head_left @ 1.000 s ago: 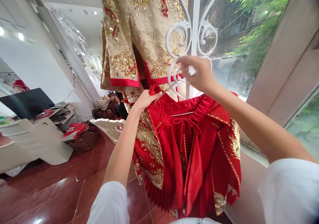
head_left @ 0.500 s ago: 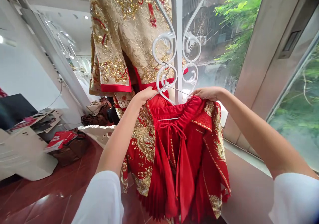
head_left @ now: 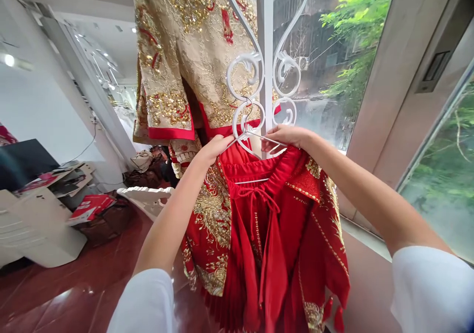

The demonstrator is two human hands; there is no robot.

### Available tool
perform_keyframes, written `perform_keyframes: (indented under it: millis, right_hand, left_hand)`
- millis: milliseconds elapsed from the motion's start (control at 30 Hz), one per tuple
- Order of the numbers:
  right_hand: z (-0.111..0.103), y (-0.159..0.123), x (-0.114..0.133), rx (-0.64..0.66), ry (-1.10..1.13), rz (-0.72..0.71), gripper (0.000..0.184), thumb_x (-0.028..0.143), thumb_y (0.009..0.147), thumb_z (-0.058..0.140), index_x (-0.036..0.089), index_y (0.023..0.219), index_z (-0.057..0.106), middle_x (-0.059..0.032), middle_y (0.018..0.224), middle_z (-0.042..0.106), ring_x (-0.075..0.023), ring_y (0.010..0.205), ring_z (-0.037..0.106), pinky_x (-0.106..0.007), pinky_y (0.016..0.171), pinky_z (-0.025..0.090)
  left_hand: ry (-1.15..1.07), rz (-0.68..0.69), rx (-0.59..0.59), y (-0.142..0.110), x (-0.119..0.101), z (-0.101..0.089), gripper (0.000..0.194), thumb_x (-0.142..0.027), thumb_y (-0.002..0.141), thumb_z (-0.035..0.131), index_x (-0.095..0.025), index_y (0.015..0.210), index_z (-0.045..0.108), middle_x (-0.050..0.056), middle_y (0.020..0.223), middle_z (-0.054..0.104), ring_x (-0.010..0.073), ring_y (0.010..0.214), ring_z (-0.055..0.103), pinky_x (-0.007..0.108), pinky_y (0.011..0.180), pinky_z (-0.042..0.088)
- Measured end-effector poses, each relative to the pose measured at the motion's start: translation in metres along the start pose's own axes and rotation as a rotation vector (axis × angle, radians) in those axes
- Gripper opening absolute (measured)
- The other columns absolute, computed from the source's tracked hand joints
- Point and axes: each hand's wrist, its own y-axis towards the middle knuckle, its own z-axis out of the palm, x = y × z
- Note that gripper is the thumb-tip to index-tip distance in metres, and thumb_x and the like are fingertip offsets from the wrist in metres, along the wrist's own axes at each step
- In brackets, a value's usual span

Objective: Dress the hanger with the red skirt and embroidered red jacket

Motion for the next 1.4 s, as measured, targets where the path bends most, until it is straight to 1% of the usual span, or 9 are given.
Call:
perform_keyframes:
  millis: [167, 367, 500, 733, 867, 1000, 1100, 1200, 1400]
  right_hand:
    - [0.009, 0.0, 0.006, 0.205, -0.016, 0.148, 0.023, 0.04, 0.065, 0.07, 0.018, 0.071, 0.067, -0.0074, 0.074, 0.068, -0.0185, 0.074, 0.064, -0.028, 0.063, 0.053]
    - [0.011, -0.006, 0.007, 0.149, -0.092, 0.168, 0.025, 0.038, 0.069, 0.063, 0.015, 0.078, 0.068, -0.0063, 0.065, 0.065, -0.0161, 0.068, 0.063, -0.026, 0.063, 0.052]
    - [0.012, -0.001, 0.006, 0.162, -0.099, 0.214, 0.028, 0.036, 0.075, 0.053, 0.012, 0.075, 0.067, -0.0064, 0.06, 0.063, -0.0138, 0.061, 0.06, -0.024, 0.058, 0.049]
    - [0.017, 0.001, 0.0, -0.266, -0.129, 0.006, 0.025, 0.038, 0.06, 0.074, 0.017, 0.064, 0.062, -0.0022, 0.056, 0.059, -0.0114, 0.053, 0.052, -0.023, 0.052, 0.046]
    - [0.013, -0.003, -0.001, -0.388, -0.231, -0.057, 0.03, 0.04, 0.059, 0.076, 0.017, 0.074, 0.064, -0.0001, 0.059, 0.06, -0.0115, 0.058, 0.054, -0.022, 0.055, 0.046]
    - [-0.007, -0.01, -0.004, -0.08, -0.194, -0.012, 0.035, 0.037, 0.058, 0.078, 0.014, 0.081, 0.065, -0.0014, 0.066, 0.064, -0.0114, 0.062, 0.058, -0.021, 0.057, 0.047]
    - [-0.02, -0.013, -0.007, 0.114, -0.176, 0.099, 0.035, 0.033, 0.055, 0.078, 0.011, 0.078, 0.065, -0.0023, 0.068, 0.065, -0.0114, 0.062, 0.06, -0.021, 0.059, 0.048]
    - [-0.02, -0.014, -0.008, 0.155, -0.139, 0.113, 0.023, 0.025, 0.054, 0.076, 0.013, 0.069, 0.063, -0.0015, 0.064, 0.064, -0.0106, 0.059, 0.058, -0.021, 0.057, 0.047]
    - [-0.004, -0.023, -0.012, -0.096, -0.036, -0.279, 0.021, 0.018, 0.053, 0.074, 0.016, 0.063, 0.055, 0.0045, 0.06, 0.058, -0.0077, 0.057, 0.054, -0.019, 0.057, 0.044]
  left_hand:
    - [-0.047, -0.011, 0.113, -0.006, 0.0, -0.004, 0.029, -0.039, 0.073, 0.062, -0.014, 0.087, 0.067, 0.01, 0.083, 0.072, 0.0233, 0.086, 0.068, 0.032, 0.078, 0.055]
    - [-0.159, -0.119, 0.271, -0.006, 0.002, -0.016, 0.026, -0.035, 0.077, 0.054, -0.017, 0.089, 0.069, 0.009, 0.086, 0.072, 0.021, 0.085, 0.068, 0.035, 0.081, 0.055]
    - [-0.162, -0.079, 0.239, -0.007, 0.004, -0.023, 0.028, -0.037, 0.073, 0.058, -0.017, 0.088, 0.069, 0.01, 0.086, 0.072, 0.0241, 0.085, 0.068, 0.039, 0.081, 0.055]
    - [0.076, 0.005, 0.22, -0.021, -0.005, -0.026, 0.032, -0.046, 0.074, 0.059, -0.021, 0.091, 0.07, 0.009, 0.091, 0.071, 0.0241, 0.089, 0.066, 0.039, 0.083, 0.052]
    - [0.292, 0.131, 0.14, -0.024, 0.003, -0.056, 0.037, -0.049, 0.07, 0.062, -0.025, 0.099, 0.069, 0.007, 0.11, 0.067, 0.0223, 0.107, 0.058, 0.037, 0.095, 0.044]
    - [0.474, 0.081, 0.197, -0.035, 0.026, -0.095, 0.045, -0.049, 0.062, 0.068, -0.025, 0.1, 0.069, 0.005, 0.111, 0.067, 0.0241, 0.109, 0.056, 0.035, 0.098, 0.04]
    - [0.471, 0.105, 0.251, -0.05, 0.042, -0.105, 0.049, -0.046, 0.061, 0.071, -0.025, 0.105, 0.066, 0.003, 0.108, 0.068, 0.022, 0.1, 0.061, 0.03, 0.089, 0.046]
    - [0.515, 0.198, 0.17, -0.068, 0.049, -0.103, 0.042, -0.045, 0.065, 0.068, -0.025, 0.101, 0.069, 0.001, 0.101, 0.07, 0.0209, 0.091, 0.064, 0.029, 0.086, 0.047]
    - [0.54, 0.316, -0.303, -0.096, 0.046, -0.115, 0.044, -0.051, 0.067, 0.064, -0.022, 0.099, 0.07, 0.0, 0.091, 0.071, 0.0249, 0.089, 0.062, 0.034, 0.083, 0.049]
